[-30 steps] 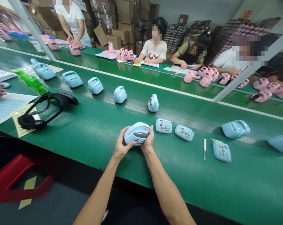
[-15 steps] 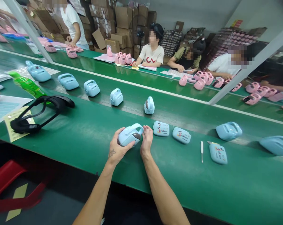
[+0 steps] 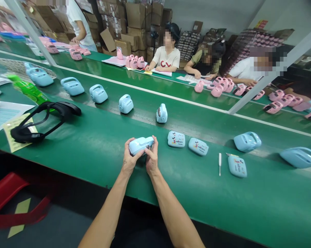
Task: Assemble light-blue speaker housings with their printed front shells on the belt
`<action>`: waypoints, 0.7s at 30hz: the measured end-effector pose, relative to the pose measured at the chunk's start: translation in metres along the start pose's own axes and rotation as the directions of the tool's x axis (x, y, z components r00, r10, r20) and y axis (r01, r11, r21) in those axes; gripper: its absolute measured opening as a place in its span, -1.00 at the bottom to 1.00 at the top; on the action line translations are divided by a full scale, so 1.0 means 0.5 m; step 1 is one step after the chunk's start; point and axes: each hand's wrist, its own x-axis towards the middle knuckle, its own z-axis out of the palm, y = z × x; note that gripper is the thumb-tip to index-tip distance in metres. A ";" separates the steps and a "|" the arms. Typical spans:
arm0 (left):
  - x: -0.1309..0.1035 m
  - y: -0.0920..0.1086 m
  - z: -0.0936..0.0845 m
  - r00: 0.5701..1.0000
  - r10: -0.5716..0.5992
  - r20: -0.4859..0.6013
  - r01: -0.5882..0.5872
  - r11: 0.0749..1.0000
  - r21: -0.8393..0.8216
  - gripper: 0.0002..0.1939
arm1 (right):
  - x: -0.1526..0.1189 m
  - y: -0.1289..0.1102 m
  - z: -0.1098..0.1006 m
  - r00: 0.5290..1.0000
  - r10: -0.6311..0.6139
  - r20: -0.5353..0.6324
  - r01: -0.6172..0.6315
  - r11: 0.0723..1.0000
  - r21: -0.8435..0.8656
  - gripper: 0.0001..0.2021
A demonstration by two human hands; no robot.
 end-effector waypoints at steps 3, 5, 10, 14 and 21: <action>0.003 -0.004 0.016 0.998 -0.017 -0.064 0.013 0.999 -0.051 -0.27 | -0.001 -0.011 0.010 0.996 0.060 -0.063 -0.050 0.987 0.150 -0.24; 0.005 -0.004 0.025 0.994 -0.032 -0.107 0.022 0.996 -0.091 -0.29 | -0.001 -0.016 0.017 0.991 0.088 -0.100 -0.067 0.978 0.199 -0.28; 0.006 0.003 0.037 0.987 -0.073 -0.146 0.050 0.986 -0.158 -0.32 | 0.002 -0.020 0.032 0.984 0.101 -0.149 -0.070 0.978 0.195 -0.34; 0.010 0.009 0.030 0.978 -0.127 -0.168 0.088 0.971 -0.223 -0.32 | 0.004 -0.022 0.024 0.985 0.122 -0.120 -0.103 0.983 0.153 -0.28; 0.019 0.017 -0.036 0.971 -0.237 0.024 0.223 0.868 -0.444 -0.49 | 0.000 -0.007 -0.025 0.967 0.203 0.154 -0.218 0.971 0.094 -0.11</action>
